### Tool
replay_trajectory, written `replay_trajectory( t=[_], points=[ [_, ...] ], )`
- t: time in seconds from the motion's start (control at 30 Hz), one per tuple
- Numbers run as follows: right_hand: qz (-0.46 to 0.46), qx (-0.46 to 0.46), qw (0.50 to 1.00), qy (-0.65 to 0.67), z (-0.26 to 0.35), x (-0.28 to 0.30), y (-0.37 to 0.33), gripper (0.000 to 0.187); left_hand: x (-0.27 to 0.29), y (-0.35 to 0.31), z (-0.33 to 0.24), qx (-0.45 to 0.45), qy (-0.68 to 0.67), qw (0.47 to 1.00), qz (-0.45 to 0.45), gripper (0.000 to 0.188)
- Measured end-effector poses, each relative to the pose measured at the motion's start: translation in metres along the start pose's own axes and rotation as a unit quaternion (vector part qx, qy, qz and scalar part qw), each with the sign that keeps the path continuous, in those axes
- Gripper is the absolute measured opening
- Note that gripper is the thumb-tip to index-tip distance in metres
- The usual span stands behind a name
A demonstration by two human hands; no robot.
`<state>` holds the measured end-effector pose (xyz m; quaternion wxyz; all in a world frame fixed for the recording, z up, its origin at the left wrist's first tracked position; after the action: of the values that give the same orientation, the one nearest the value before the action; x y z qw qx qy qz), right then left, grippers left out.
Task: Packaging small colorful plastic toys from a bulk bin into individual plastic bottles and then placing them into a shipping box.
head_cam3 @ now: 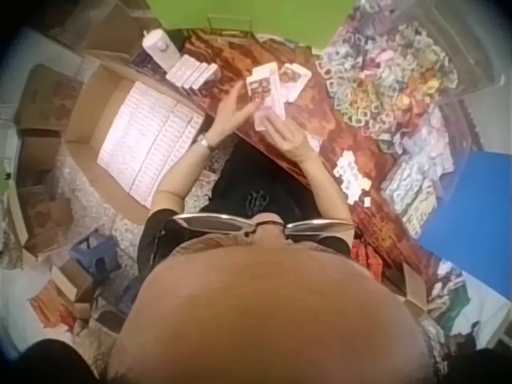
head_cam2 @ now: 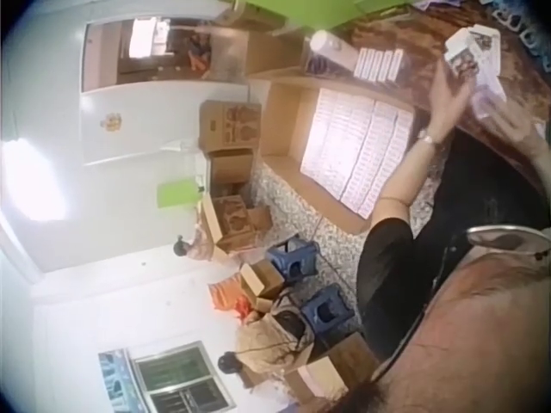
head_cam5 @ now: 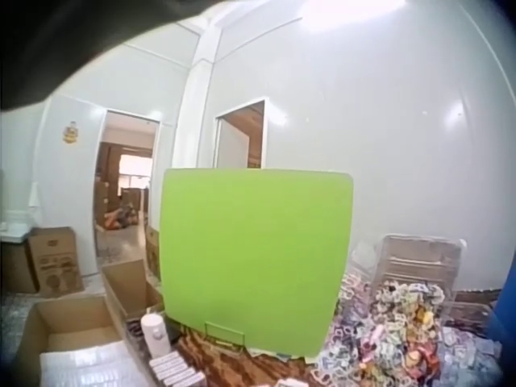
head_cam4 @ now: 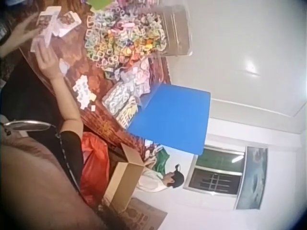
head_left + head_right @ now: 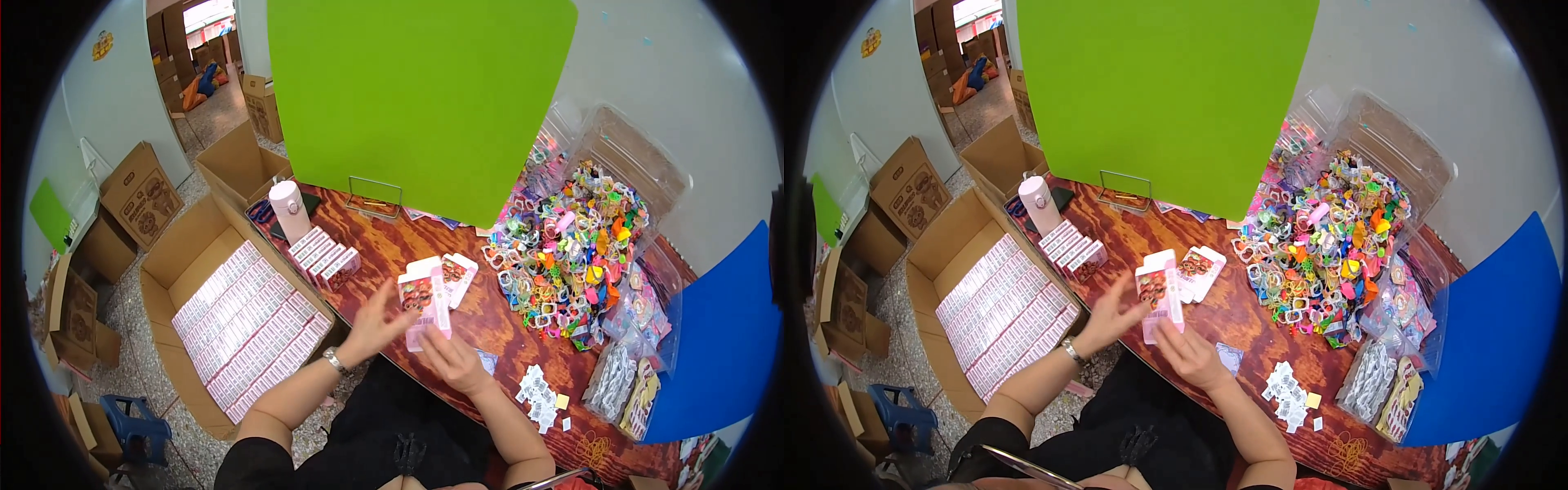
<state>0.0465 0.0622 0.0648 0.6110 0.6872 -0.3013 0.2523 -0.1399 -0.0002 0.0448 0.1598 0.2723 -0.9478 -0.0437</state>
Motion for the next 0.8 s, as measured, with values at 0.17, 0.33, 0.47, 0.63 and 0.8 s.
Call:
replay_trajectory(
  t=[0.17, 0.33, 0.47, 0.63, 0.8],
  points=[
    [0.032, 0.066, 0.997, -0.016, 0.013, -0.008, -0.014, 0.031, -0.046, -0.004, 0.002, 0.044, -0.280, 0.959, -0.010, 0.090],
    [0.077, 0.039, 0.995, 0.039, 0.017, -0.004, -0.020, 0.034, -0.047, -0.004, 0.003, 0.022, -0.142, 0.988, -0.050, 0.093],
    [-0.039, -0.084, 0.991, 0.101, 0.004, 0.028, -0.004, 0.035, -0.040, -0.013, -0.021, -0.018, -0.023, 0.995, -0.099, 0.088],
    [-0.151, -0.211, 0.963, 0.074, -0.010, 0.035, 0.015, 0.034, -0.054, -0.028, -0.026, -0.099, -0.032, 0.988, -0.117, 0.079],
    [-0.061, -0.214, 0.969, 0.104, -0.013, 0.036, 0.015, 0.028, -0.051, -0.035, -0.037, -0.221, 0.046, 0.969, -0.099, 0.070]
  ],
)
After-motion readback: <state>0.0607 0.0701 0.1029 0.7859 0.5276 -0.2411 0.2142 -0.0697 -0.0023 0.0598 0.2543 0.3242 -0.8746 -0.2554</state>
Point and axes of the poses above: each hand's wrist, its own y-axis towards the middle knuckle, its own x-axis out of the back of the hand, z = x × y, the point moved 5 cm from there along y, towards the middle knuckle, and after that the axes turned 4 degrees about -y, right-handed, at the moved point
